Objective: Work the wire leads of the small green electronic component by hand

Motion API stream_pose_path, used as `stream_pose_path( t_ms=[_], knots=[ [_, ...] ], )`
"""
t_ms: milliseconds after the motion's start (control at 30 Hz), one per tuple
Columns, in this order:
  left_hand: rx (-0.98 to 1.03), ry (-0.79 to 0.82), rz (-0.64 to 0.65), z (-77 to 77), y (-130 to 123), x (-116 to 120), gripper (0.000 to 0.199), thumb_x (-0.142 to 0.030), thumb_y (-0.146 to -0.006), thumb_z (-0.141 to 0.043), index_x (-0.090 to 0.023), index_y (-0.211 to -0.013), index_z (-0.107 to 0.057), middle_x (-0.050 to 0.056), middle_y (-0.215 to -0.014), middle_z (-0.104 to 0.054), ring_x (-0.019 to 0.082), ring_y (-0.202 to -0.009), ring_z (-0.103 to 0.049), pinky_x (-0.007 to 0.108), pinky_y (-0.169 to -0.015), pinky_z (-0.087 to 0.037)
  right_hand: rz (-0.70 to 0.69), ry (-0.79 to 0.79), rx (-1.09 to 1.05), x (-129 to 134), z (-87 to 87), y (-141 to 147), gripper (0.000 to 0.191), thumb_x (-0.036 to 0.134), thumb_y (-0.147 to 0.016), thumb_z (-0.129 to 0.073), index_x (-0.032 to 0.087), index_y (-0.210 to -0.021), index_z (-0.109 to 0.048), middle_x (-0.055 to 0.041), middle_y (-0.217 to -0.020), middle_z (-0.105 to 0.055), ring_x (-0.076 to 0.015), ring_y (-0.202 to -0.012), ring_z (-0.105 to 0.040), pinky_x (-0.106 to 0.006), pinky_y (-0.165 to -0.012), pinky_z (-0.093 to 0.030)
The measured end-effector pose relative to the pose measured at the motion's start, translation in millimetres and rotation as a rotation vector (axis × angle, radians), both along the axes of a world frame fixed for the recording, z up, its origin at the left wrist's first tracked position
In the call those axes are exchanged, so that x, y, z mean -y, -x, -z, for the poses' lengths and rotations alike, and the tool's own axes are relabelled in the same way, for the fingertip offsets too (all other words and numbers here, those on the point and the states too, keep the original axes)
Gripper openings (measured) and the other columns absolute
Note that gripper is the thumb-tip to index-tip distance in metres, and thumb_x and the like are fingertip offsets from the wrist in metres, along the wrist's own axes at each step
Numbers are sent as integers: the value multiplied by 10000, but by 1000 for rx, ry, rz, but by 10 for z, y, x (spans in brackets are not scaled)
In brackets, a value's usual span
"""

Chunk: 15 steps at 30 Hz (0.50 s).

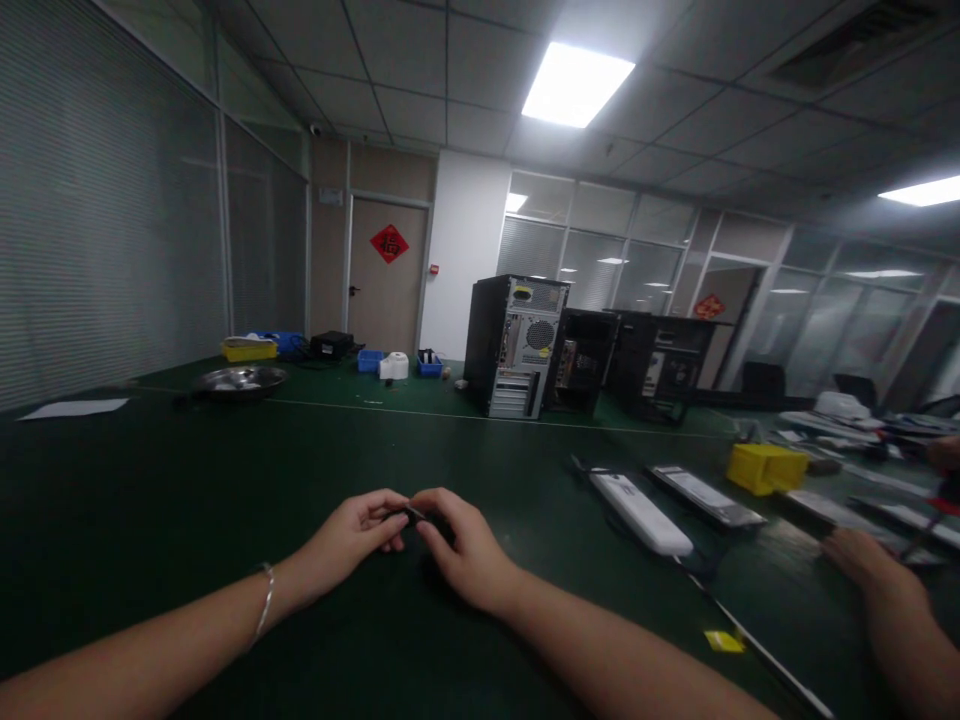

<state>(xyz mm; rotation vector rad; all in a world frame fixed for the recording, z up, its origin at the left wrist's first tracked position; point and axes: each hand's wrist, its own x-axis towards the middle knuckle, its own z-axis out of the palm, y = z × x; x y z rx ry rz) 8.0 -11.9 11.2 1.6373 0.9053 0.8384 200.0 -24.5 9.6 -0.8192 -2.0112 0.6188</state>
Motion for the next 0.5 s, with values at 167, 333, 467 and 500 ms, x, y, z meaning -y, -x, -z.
stream_pose_path(
  t_ms=[167, 333, 467, 500],
  knots=[
    [-20, 9, -6, 4, 1, -17, 346, -394, -785, -573, -163, -1043, -592, 55, -939, -635, 169, -762, -587, 293, -699, -458, 166, 419, -646, -250, -34, -129, 392, 574, -850, -384, 195, -770, -444, 73, -539, -354, -63, -394, -304, -170, -351, -255],
    [-37, -6, 9, 3, 4, -48, 353, -402, -782, -577, -157, -1036, -602, 62, -925, -644, 174, -752, -589, 292, -691, -459, 92, 608, -566, -283, 47, -77, 509, 684, -761, -430, 191, -641, -379, 88, -465, -303, -43, -349, -253, -160, -321, -188],
    [-55, 11, 16, -22, 3, -50, 342, -393, -805, -550, -145, -1035, -602, 73, -933, -642, 179, -766, -593, 301, -708, -461, 19, 598, -449, -227, 106, 57, 512, 666, -780, -428, 182, -620, -378, 81, -463, -308, -35, -348, -260, -160, -326, -182],
    [-59, 13, 16, -25, 4, -50, 340, -393, -810, -543, -145, -1036, -602, 75, -942, -642, 180, -771, -594, 303, -714, -461, 16, 597, -431, -224, 107, 71, 507, 657, -787, -427, 179, -625, -386, 79, -468, -315, -35, -352, -270, -160, -330, -190]
  ],
)
